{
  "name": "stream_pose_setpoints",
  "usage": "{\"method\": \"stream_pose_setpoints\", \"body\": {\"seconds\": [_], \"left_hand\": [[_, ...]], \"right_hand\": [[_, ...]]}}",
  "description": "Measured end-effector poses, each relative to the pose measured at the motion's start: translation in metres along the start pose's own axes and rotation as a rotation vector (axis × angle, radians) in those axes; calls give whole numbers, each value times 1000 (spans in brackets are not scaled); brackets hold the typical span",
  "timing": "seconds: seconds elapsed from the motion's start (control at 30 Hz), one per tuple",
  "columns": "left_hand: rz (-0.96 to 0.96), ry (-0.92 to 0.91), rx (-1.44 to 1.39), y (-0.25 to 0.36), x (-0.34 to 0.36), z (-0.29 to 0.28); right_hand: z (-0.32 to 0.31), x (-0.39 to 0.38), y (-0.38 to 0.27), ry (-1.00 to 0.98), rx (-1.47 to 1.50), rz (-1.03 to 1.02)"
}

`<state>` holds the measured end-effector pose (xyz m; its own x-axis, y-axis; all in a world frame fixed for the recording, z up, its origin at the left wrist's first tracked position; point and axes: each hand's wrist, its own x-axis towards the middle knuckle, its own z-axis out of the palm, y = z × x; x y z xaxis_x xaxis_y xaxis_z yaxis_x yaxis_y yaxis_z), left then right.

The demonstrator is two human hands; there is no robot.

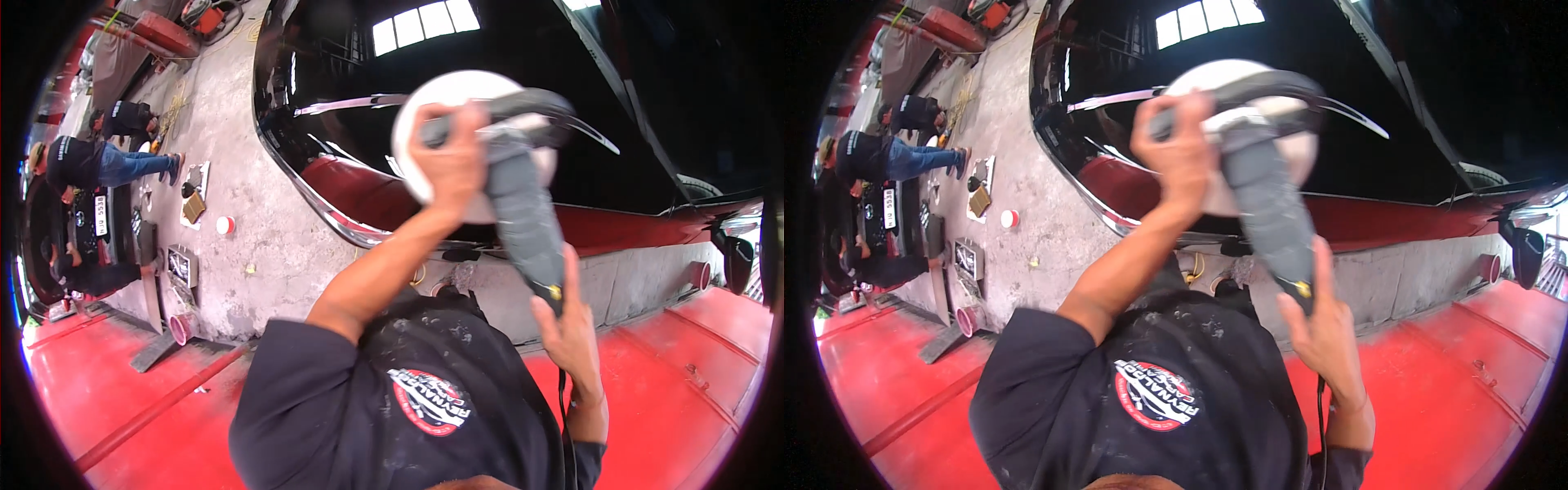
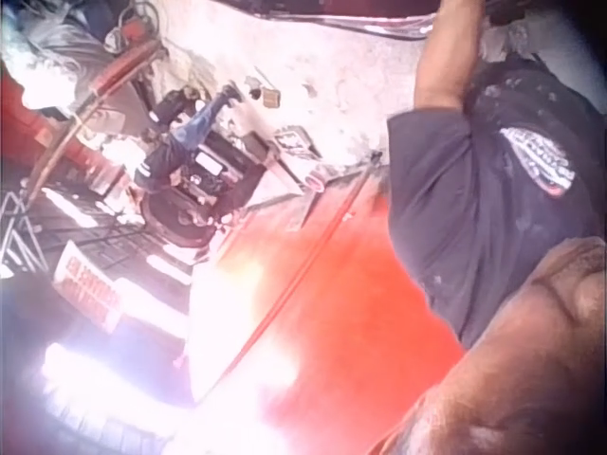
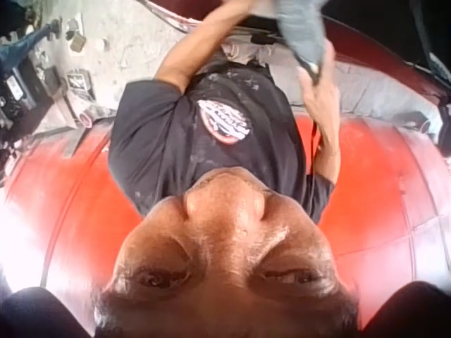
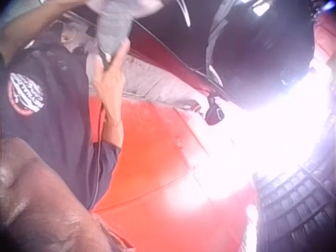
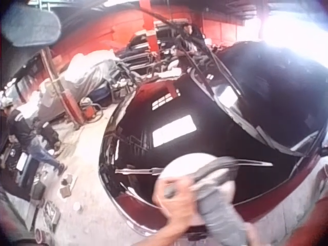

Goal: Buffering the hood of a black car with a power buffer.

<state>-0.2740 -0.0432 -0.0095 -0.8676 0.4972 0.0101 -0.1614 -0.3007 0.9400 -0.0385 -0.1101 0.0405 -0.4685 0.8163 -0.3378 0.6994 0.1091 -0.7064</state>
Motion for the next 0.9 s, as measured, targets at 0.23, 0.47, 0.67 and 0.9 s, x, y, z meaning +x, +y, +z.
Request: {"method": "stream_pose_setpoints", "body": {"seconds": [0.23,0.47,0.67,0.9], "left_hand": [[198,550,117,-16,146,-176],[109,448,-151,-5,215,-194],[131,251,-77,-35,254,-143],[60,-122,-294,-38,256,-55]], "right_hand": [[96,134,-91,-374,-199,-387],[145,158,-135,-343,-187,-361],[144,170,-137,-155,-68,-191],[126,176,-129,94,-16,-89]]}}
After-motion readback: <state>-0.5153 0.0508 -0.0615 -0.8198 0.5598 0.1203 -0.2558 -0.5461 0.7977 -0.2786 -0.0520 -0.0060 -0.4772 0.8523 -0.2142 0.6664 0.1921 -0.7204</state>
